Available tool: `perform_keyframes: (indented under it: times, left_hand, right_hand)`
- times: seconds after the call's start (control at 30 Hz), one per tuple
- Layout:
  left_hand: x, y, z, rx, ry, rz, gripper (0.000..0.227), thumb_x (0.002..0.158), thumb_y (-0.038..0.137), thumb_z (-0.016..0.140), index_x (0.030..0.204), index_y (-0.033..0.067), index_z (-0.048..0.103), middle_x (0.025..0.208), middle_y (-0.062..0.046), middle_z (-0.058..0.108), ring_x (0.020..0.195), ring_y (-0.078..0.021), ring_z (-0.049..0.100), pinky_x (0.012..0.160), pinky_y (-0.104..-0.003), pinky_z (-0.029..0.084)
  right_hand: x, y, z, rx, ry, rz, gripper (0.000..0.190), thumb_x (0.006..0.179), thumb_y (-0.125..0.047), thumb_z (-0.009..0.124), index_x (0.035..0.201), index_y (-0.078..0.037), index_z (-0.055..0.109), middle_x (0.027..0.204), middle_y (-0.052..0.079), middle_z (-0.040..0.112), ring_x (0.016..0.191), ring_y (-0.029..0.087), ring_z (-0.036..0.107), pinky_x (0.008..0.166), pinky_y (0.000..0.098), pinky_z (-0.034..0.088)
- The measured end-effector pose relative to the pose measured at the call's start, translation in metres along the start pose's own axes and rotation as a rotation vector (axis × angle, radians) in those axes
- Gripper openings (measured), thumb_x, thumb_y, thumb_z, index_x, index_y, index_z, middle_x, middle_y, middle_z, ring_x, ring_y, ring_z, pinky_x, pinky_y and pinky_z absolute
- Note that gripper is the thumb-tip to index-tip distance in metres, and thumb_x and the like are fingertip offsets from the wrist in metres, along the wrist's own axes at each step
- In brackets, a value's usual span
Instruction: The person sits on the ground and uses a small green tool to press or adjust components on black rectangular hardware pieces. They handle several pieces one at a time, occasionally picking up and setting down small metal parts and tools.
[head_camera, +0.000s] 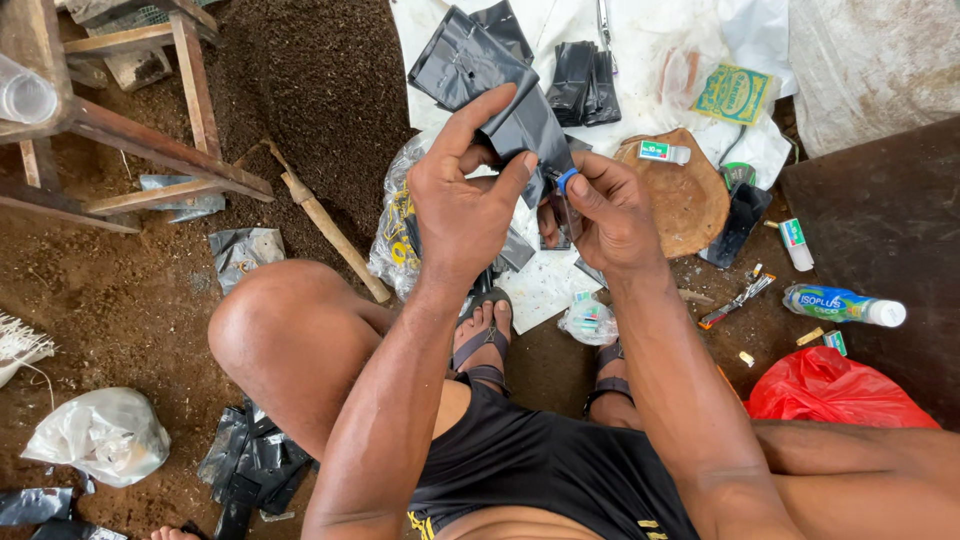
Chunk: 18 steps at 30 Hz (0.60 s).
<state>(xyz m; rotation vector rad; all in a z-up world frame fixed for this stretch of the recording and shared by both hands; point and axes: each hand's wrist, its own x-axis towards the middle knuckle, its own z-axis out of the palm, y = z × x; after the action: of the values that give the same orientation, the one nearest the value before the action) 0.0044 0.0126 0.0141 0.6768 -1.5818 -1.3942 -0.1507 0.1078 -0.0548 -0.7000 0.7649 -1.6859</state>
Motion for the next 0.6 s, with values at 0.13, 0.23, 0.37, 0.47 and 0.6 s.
perform_keyframes:
  times: [0.13,0.23,0.37,0.47,0.6]
  left_hand:
    - [0.0007,-0.0009,0.002,-0.027,-0.011,0.021,0.053,0.092,-0.014,0.073,0.142,-0.001,0.058,0.126,-0.009,0.071,0.1,-0.0071,0.07,0.074,-0.019,0.062]
    - [0.0004,-0.0015,0.0027,-0.015,-0.013,0.019,0.053,0.092,-0.014,0.073,0.142,-0.001,0.058,0.126,-0.009,0.071,0.099,-0.0071,0.07,0.073,-0.019,0.062]
    - [0.0007,-0.0018,0.0028,0.003,-0.01,0.031,0.054,0.092,-0.013,0.074,0.142,-0.001,0.058,0.126,-0.01,0.071,0.098,-0.0073,0.07,0.072,-0.019,0.062]
    - [0.0005,-0.0017,0.0019,0.016,-0.016,-0.002,0.054,0.092,-0.011,0.075,0.143,-0.0003,0.058,0.116,-0.011,0.075,0.096,-0.0068,0.071,0.069,-0.019,0.06]
    - [-0.0004,-0.0018,0.0039,0.005,-0.022,-0.004,0.054,0.093,-0.011,0.074,0.143,0.0002,0.057,0.11,-0.012,0.076,0.095,-0.0068,0.071,0.067,-0.018,0.058]
  right_hand:
    - [-0.0002,-0.0007,-0.0007,-0.004,0.005,-0.007,0.04,0.102,-0.025,0.073,0.121,0.008,0.064,0.085,0.013,0.068,0.069,0.022,0.067,0.061,0.0339,0.054]
    - [0.0005,-0.0006,-0.0009,-0.006,0.008,-0.011,0.038,0.102,-0.025,0.074,0.119,0.008,0.064,0.084,0.013,0.068,0.068,0.022,0.067,0.061,0.0339,0.054]
    - [0.0008,0.0,-0.0018,-0.019,0.014,-0.016,0.037,0.101,-0.024,0.074,0.117,0.007,0.065,0.084,0.013,0.068,0.067,0.021,0.066,0.061,0.0336,0.054]
    - [0.0009,0.0025,-0.0037,-0.038,0.017,-0.03,0.033,0.102,-0.023,0.074,0.114,0.007,0.065,0.086,0.014,0.069,0.067,0.021,0.066,0.061,0.0332,0.053]
    - [0.0006,0.0084,-0.0053,-0.048,0.078,-0.047,0.03,0.104,-0.02,0.075,0.111,0.007,0.064,0.087,0.015,0.068,0.065,0.02,0.063,0.059,0.0324,0.05]
